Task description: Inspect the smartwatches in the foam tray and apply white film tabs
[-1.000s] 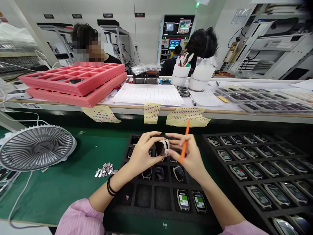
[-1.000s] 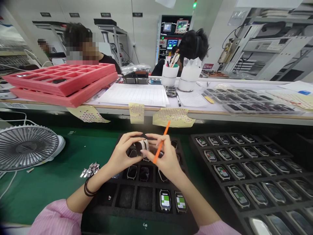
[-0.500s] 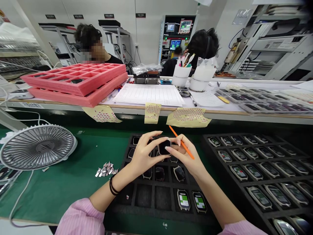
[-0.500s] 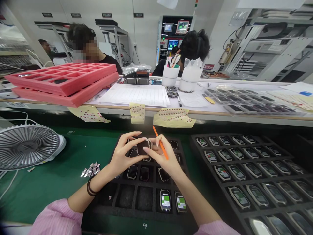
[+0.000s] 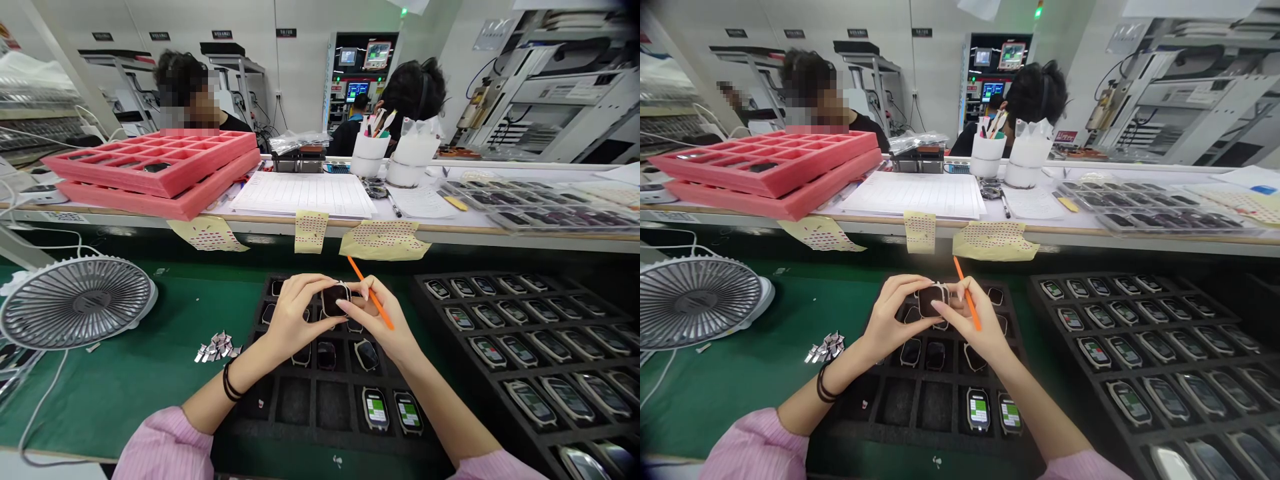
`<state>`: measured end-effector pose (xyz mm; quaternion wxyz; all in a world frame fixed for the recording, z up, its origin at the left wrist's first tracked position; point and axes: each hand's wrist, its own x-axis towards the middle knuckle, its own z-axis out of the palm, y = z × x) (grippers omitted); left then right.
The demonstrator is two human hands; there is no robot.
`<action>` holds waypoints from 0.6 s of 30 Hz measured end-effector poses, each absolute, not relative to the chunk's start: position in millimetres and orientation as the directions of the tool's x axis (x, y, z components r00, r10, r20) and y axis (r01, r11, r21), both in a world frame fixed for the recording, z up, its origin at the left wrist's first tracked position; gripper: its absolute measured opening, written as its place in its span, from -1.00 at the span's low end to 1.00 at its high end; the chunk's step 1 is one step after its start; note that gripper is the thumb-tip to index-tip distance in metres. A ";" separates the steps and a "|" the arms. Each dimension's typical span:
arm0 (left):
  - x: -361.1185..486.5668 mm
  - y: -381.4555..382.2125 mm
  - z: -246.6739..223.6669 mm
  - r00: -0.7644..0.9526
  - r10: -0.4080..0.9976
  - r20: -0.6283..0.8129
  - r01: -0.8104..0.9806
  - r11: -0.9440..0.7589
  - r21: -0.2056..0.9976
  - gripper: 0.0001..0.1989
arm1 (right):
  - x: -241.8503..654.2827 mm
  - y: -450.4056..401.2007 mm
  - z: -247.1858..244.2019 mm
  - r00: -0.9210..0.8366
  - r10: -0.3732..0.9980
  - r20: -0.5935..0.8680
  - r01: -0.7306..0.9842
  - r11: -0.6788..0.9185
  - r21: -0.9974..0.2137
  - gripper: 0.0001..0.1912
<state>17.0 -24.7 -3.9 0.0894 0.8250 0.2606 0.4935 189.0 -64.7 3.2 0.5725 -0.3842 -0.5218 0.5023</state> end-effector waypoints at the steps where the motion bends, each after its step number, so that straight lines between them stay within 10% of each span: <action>1: 17.3 -25.0 -4.4 0.371 0.520 0.770 0.340 -0.847 0.408 -0.54 | 188.7 -64.9 3.5 -0.049 0.976 0.212 -0.180 0.201 -0.963 -0.58; 18: 9.2 -19.3 -1.0 0.276 0.597 0.753 0.296 -0.798 0.524 -0.38 | 195.7 -64.1 10.6 0.090 0.969 0.229 -0.261 0.245 -0.934 -0.63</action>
